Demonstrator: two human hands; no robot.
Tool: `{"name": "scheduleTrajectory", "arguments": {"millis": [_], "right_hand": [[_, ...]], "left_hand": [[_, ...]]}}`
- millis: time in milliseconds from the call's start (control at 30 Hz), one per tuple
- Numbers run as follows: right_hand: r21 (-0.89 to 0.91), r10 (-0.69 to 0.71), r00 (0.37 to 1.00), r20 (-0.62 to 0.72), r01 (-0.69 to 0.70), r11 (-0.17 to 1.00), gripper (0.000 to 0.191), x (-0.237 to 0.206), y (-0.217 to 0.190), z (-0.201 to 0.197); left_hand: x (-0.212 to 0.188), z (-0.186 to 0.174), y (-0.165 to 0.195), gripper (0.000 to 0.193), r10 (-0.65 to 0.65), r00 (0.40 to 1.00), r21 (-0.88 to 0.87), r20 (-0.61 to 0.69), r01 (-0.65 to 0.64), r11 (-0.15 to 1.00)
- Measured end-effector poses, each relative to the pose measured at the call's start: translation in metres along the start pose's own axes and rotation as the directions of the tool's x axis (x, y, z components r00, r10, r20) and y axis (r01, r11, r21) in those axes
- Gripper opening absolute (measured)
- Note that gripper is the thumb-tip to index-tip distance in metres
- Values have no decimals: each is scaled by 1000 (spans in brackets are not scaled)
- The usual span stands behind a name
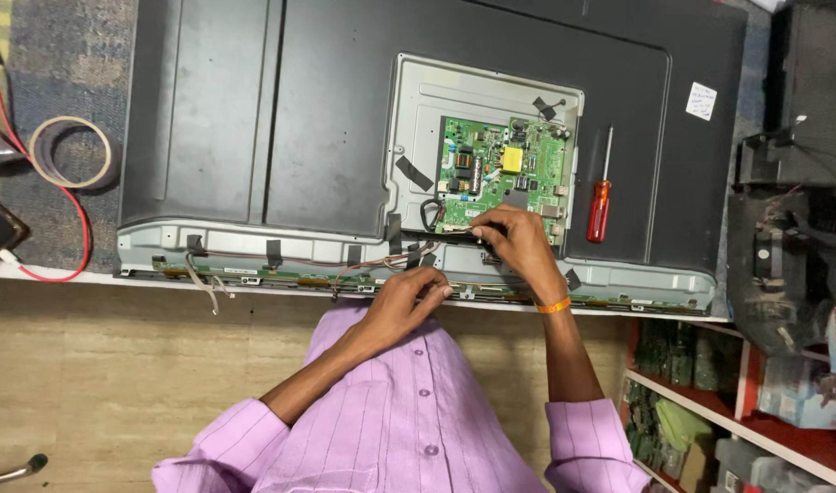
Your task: The person uses a red screwdriver to tighten screws on the internal frame of a disassembled flat-screen TV. They then pick up a black plastic stand and align it with the back of the TV chassis.
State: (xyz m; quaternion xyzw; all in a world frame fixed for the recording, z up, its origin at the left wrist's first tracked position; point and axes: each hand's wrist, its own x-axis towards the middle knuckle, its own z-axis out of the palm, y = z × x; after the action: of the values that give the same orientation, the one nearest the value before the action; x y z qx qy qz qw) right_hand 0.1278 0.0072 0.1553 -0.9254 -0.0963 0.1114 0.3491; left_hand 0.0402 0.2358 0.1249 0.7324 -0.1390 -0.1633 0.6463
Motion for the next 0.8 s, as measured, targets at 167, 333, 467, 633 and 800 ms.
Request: {"name": "scheduleTrajectory", "arguments": {"millis": [167,333,467,633,800], "right_hand": [[-144,-55,998,-4,54,988,11,3,-8,2],[-411,-96,995,22,97,906,7,6,-18,6],[-384,76,997,13,-65,921,8,8,-20,4],[-183,-62,988,-142,35,982,14,-8,-20,3],[-74,-91,895,-437,65,995,15,-54,-14,16]], "left_hand": [[3,-6,-1,25,-14,1000,32,-4,14,999],[5,-8,-2,25,-1,1000,26,5,1,1000],[6,-4,0,24,24,1000,23,12,-24,999],[3,3,0,22,50,997,28,67,-52,998],[-2,17,1,20,-43,995,81,85,36,996]]}}
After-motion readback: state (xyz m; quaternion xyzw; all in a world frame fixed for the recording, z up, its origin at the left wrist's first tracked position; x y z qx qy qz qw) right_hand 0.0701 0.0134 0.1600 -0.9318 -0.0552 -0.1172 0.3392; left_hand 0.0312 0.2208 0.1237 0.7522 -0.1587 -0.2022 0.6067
